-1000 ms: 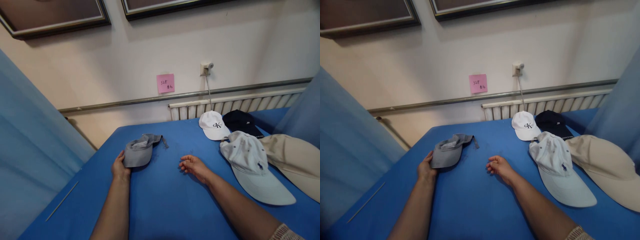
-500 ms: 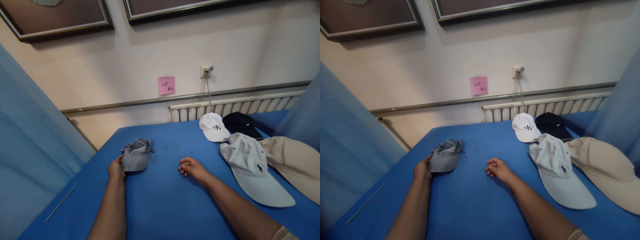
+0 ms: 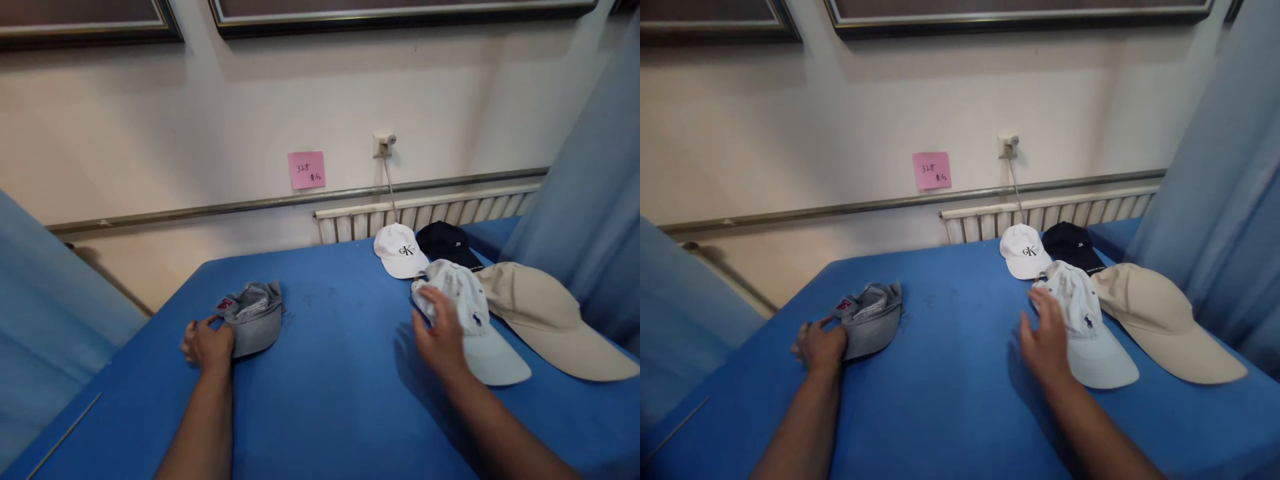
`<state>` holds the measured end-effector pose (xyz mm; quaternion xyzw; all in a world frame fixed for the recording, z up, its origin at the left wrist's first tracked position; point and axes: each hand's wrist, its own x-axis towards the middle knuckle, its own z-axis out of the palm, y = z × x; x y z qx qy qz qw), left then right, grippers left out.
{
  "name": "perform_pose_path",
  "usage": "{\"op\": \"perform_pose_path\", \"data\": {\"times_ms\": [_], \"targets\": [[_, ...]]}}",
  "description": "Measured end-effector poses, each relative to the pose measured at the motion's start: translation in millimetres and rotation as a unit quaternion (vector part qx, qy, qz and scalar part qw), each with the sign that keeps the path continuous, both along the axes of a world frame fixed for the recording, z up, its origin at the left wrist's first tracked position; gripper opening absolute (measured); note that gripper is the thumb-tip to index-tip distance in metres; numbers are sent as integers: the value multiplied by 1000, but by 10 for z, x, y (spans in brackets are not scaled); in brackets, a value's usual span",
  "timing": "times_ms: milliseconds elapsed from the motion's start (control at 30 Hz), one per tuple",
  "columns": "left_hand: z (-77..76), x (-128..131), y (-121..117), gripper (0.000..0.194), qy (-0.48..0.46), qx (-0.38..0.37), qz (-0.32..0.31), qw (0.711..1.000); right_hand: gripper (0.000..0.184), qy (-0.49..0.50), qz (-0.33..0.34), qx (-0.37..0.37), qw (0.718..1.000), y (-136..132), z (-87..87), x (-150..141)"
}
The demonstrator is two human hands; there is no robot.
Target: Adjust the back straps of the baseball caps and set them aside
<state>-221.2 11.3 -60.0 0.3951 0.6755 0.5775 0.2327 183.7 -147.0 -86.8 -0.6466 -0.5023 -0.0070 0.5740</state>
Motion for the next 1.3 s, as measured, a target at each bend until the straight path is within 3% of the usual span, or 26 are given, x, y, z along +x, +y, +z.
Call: {"op": "perform_pose_path", "data": {"times_ms": [33, 67, 133, 167, 200, 267, 333, 433, 533, 633, 700, 767, 867, 933, 1000, 1100, 1200, 1300], "targets": [[27, 114, -38, 19, 91, 16, 63, 994, 50, -40, -75, 2, 996, -40, 26, 171], [53, 241, -78, 21, 167, 29, 74, 983, 60, -64, -145, -18, 987, -67, 33, 340], [82, 514, -162, 21, 223, 83, 3, 971, 78, -68, -241, -87, 964, -96, -7, 648], [81, 650, -206, 21, 205, 108, -43, 972, 84, -61, -254, -129, 957, -107, -47, 777], [67, 782, -250, 22, 157, 123, -83, 976, 85, -52, -239, -178, 953, -120, -91, 885], [2, 1018, -340, 25, 30, 120, -169, 978, 71, -54, -185, -262, 946, -161, -170, 1023], [-98, 1212, -431, 25, -45, 89, -238, 966, 60, -77, -153, -296, 940, -224, -204, 1047], [-245, 1414, -554, 24, -51, 51, -341, 937, 53, -105, -99, -270, 952, -324, -160, 890], [-308, 1512, -634, 25, -59, 41, -401, 913, 48, -99, -8, -209, 973, -327, -52, 611], [-285, 1513, -651, 27, -115, 39, -401, 908, 46, -81, 86, -149, 982, -105, 81, 346], [-259, 1469, -627, 28, -127, 40, -384, 914, 46, -72, 165, -124, 976, 175, 177, 202], [-253, 1403, -581, 28, -122, 44, -364, 922, 43, -81, 202, -109, 970, 485, 269, 70], [-289, 1294, -490, 27, -99, 63, -326, 938, 37, -57, 130, -31, 989, 776, 367, -157], [-323, 1236, -439, 26, -46, 82, -309, 946, 35, -16, 129, 44, 991, 757, 379, -352], [-343, 1201, -417, 25, 14, 100, -298, 949, 30, 7, 227, 67, 972, 610, 328, -570], [-325, 1201, -471, 21, 50, 125, -306, 942, 27, 39, 408, -34, 912, 411, 118, -853], [-268, 1252, -611, 16, 92, 118, -382, 912, 18, 174, 392, -130, 894, 473, -182, -965], [-216, 1333, -762, 16, 154, 79, -483, 859, 8, 325, 385, -175, 846, 692, -406, -906]]}}
